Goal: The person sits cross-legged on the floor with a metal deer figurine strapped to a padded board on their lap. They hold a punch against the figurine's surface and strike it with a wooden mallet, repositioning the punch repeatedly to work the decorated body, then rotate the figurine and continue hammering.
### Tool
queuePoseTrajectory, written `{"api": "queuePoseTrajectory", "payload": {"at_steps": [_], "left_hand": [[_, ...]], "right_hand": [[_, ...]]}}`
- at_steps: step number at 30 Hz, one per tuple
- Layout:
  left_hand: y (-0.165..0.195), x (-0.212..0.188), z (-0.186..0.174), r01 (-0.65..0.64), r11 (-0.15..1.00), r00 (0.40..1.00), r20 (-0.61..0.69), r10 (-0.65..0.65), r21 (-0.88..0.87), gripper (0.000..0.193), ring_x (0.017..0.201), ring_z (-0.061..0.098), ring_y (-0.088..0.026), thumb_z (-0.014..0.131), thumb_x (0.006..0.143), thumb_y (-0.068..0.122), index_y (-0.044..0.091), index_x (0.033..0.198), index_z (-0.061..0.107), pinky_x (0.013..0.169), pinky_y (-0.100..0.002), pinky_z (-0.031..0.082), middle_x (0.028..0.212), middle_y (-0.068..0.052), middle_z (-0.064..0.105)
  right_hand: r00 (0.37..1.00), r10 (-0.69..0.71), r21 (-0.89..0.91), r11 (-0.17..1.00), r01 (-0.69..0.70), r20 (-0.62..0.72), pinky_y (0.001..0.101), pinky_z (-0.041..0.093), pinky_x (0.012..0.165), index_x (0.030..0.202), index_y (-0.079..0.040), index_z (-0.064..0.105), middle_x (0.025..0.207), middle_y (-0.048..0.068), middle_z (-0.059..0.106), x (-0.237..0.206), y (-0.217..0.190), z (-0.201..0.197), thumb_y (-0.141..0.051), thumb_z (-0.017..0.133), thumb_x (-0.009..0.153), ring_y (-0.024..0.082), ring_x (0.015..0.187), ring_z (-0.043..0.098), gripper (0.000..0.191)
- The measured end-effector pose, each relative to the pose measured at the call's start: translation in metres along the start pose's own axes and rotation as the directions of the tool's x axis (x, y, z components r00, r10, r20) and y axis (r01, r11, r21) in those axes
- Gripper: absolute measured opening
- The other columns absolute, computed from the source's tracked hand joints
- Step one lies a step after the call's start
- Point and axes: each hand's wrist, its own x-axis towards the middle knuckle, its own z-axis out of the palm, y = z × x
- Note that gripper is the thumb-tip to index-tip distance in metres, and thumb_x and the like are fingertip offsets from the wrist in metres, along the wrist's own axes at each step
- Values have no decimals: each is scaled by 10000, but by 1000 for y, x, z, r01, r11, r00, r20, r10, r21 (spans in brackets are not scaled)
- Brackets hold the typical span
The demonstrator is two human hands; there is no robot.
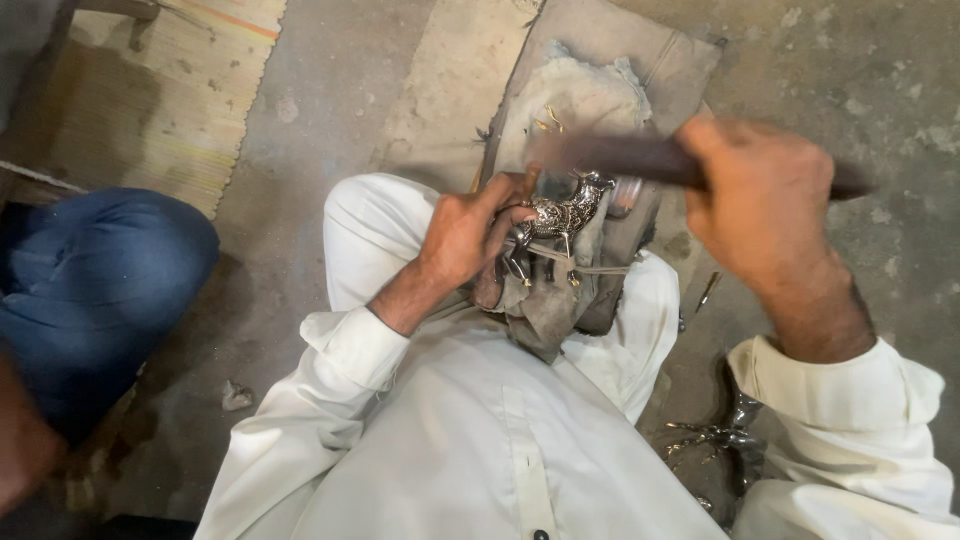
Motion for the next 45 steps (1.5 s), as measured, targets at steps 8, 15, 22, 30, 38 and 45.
{"api": "queuePoseTrajectory", "payload": {"at_steps": [8, 15, 22, 30, 38, 45], "left_hand": [[-1, -3, 2, 6, 1000, 1000, 3, -7, 4, 296, 821, 761, -318, 768, 979, 173, 66, 1177, 575, 651, -381, 585, 943, -133, 762], [1, -5, 2, 3, 1000, 1000, -7, -3, -5, 306, 800, 752, -317, 767, 983, 191, 68, 1188, 574, 643, -380, 578, 925, -133, 756], [-2, -7, 5, 48, 998, 999, 0, -48, 40, 324, 702, 738, -323, 794, 960, 217, 63, 1158, 589, 575, -392, 562, 823, -131, 733], [-4, -10, 8, 8, 998, 1000, -2, -8, 60, 297, 714, 737, -324, 779, 976, 242, 68, 1094, 570, 576, -397, 563, 837, -129, 740], [-1, -9, 6, 46, 998, 999, 13, -46, 41, 316, 768, 763, -304, 775, 970, 247, 56, 1128, 577, 616, -378, 586, 904, -117, 761], [3, -7, 1, 158, 976, 983, -68, -169, -149, 300, 876, 802, -208, 798, 940, 151, 22, 1126, 601, 734, -329, 645, 968, -126, 780]], "right_hand": [[997, -72, -141, 987, 75, 29, 432, 504, 780, 1054, -120, 654, 922, 67, 687, 1, -8, -8, -75, 815, 803, 303, 907, 673, 302], [998, 56, 11, 998, -56, -2, 418, 492, 751, 1124, -89, 650, 884, 85, 667, -1, -8, -6, -59, 789, 868, 288, 825, 668, 293], [997, 25, 89, 996, -19, -75, 414, 487, 749, 1100, -65, 642, 882, 101, 655, -1, -9, -8, -36, 780, 896, 298, 806, 651, 248], [999, -14, 42, 999, 16, -35, 435, 488, 726, 1080, -68, 659, 843, 99, 643, 3, -16, -14, -10, 784, 851, 294, 779, 646, 267], [989, 149, 114, 982, -147, -6, 422, 501, 754, 1141, -86, 639, 868, 78, 649, 5, -20, -14, -68, 781, 947, 264, 798, 665, 240], [997, -70, -82, 994, 70, 12, 426, 461, 634, 1027, -97, 659, 764, 89, 636, 4, -19, -12, -59, 786, 800, 312, 698, 648, 262]]}}
